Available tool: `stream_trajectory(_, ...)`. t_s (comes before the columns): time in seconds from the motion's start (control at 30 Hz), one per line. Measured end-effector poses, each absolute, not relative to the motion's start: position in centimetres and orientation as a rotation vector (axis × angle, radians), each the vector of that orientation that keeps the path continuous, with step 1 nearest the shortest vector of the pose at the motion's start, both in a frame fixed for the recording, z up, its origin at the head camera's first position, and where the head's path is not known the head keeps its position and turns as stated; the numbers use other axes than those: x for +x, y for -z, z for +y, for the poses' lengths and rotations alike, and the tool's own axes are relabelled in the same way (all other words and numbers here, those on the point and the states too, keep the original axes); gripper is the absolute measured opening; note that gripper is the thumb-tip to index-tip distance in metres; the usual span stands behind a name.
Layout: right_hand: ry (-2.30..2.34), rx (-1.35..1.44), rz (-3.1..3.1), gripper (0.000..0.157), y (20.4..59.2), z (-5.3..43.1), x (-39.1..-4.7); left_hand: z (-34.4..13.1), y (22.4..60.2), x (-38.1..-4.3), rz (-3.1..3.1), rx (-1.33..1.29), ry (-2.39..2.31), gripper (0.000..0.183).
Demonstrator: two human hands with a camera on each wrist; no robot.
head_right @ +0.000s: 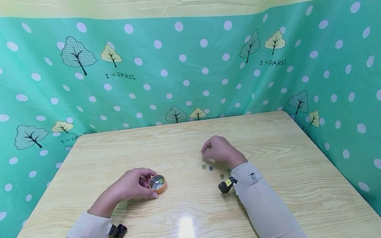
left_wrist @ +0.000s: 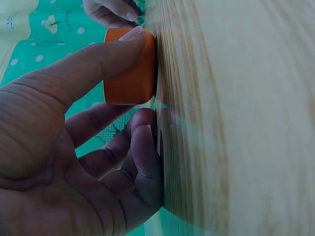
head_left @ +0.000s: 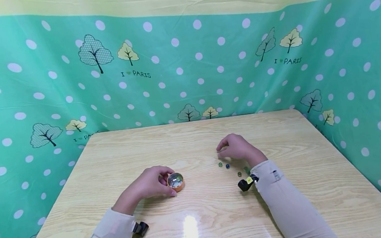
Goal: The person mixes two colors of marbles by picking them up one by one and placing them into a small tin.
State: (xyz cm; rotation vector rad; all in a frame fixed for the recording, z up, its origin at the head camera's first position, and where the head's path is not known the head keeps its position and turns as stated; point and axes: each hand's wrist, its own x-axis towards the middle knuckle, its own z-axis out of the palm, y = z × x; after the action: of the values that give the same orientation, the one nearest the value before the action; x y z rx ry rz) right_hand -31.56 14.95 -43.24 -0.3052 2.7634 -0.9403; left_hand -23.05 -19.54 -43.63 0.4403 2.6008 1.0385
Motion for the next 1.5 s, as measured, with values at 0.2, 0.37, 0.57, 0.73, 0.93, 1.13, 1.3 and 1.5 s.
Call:
stream_trajectory(0.2,0.943,-0.276,2.769,0.013,43.6,14.8,-31.5,-19.5,43.6,-23.0,2.609,0.436,-1.036,0.057)
stream_trajectory(0.37,0.949,-0.274,2.761,0.012,43.7,14.8,-31.3,-19.6,43.5,-22.8,2.611,0.419,-1.033,0.061)
stream_trajectory(0.57,0.957,-0.294,2.77,0.009,44.1,15.1,-31.6,-19.5,43.5,-22.8,2.618,0.422,-1.027,0.062)
stream_trajectory(0.73,0.943,-0.315,2.774,0.008,44.2,15.3,-31.9,-19.5,43.5,-22.8,2.617,0.418,-1.027,0.061)
stream_trajectory(0.93,0.944,-0.314,2.779,0.007,44.0,15.5,-31.8,-19.5,43.6,-22.9,2.62,0.435,-1.023,0.06)
stream_trajectory(1.13,0.956,-0.333,2.782,0.008,43.7,15.5,-31.7,-19.5,43.7,-22.9,2.619,0.443,-1.026,0.058)
stream_trajectory(1.3,0.977,-0.376,2.791,0.008,43.5,15.7,-31.8,-19.6,43.7,-22.9,2.622,0.438,-1.025,0.06)
stream_trajectory(1.5,1.081,-0.465,2.803,0.007,43.1,15.6,-31.9,-19.4,43.7,-22.8,2.617,0.444,-1.028,0.059)
